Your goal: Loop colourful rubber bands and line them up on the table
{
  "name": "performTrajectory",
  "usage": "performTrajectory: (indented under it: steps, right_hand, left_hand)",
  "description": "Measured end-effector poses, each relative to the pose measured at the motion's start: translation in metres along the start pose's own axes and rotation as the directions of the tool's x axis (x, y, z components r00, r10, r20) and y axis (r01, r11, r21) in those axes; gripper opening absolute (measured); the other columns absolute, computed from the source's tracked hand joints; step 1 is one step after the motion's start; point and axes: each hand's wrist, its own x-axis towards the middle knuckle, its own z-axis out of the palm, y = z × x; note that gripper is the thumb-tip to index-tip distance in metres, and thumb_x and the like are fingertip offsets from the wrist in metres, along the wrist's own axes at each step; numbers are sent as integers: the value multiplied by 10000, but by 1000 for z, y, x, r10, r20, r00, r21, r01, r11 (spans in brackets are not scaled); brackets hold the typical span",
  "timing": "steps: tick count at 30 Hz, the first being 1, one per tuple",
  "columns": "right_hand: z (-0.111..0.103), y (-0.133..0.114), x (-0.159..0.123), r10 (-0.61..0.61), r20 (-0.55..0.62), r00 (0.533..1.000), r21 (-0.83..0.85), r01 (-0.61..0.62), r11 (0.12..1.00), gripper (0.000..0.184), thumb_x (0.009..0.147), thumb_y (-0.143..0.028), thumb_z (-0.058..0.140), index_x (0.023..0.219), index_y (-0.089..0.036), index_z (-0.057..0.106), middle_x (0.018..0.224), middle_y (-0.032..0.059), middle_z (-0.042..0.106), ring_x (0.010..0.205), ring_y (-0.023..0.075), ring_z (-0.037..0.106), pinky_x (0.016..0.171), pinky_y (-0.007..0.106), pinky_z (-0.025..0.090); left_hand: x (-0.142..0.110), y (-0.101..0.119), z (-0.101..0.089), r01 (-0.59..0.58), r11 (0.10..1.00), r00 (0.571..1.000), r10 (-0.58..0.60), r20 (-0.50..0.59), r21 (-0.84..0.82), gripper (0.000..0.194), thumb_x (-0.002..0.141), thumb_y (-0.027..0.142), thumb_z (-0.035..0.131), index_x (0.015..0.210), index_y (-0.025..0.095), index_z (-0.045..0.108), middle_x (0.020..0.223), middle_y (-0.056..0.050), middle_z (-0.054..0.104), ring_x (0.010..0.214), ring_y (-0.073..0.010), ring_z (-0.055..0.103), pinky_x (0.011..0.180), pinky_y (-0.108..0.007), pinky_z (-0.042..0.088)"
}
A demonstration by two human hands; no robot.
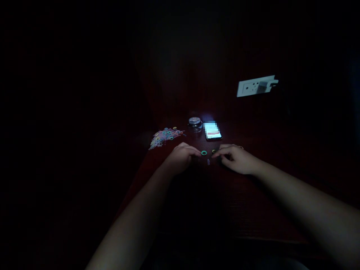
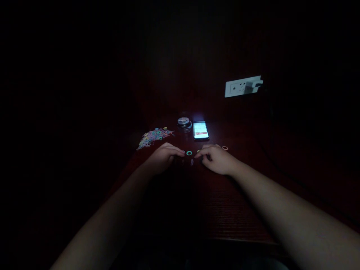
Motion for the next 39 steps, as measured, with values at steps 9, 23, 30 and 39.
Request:
performTrajectory:
  steps: [9,23,30,39]
  right_hand:
    - [1,5,0,45,-7,999,12,-45,999,275,809,-135,522,952,-198,749,907,66,702,830,204,649,750,324,505]
    - [2,5,-1,97,2,995,-19,-97,995,232,821,-146,517,911,-197,725,962,64,724,867,205,668,782,324,503]
    - [3,3,0,155,0,988,-5,-155,988,230,817,-143,517,905,-199,721,981,57,733,878,200,675,788,303,492]
    - [10,7,2,137,-62,989,15,-136,991,231,792,-129,524,885,-194,725,891,38,738,798,177,670,722,268,470]
  left_hand:
    - [-2,-15,-1,65,996,998,-66,13,52,360,802,40,488,946,238,753,1051,32,746,1020,-170,631,1000,-353,467]
    - [-15,-43,-10,674,694,710,-703,38,254,455,899,333,481,1303,146,576,1425,-164,516,1286,-371,480,1012,-531,428]
    - [-16,-55,0,719,639,657,-753,32,275,514,921,360,451,1407,195,474,1551,-116,352,1414,-384,307,1076,-597,335]
    - [-18,-60,10,590,792,805,-592,-36,154,420,922,303,508,1341,309,536,1476,-41,477,1346,-314,412,1088,-525,342]
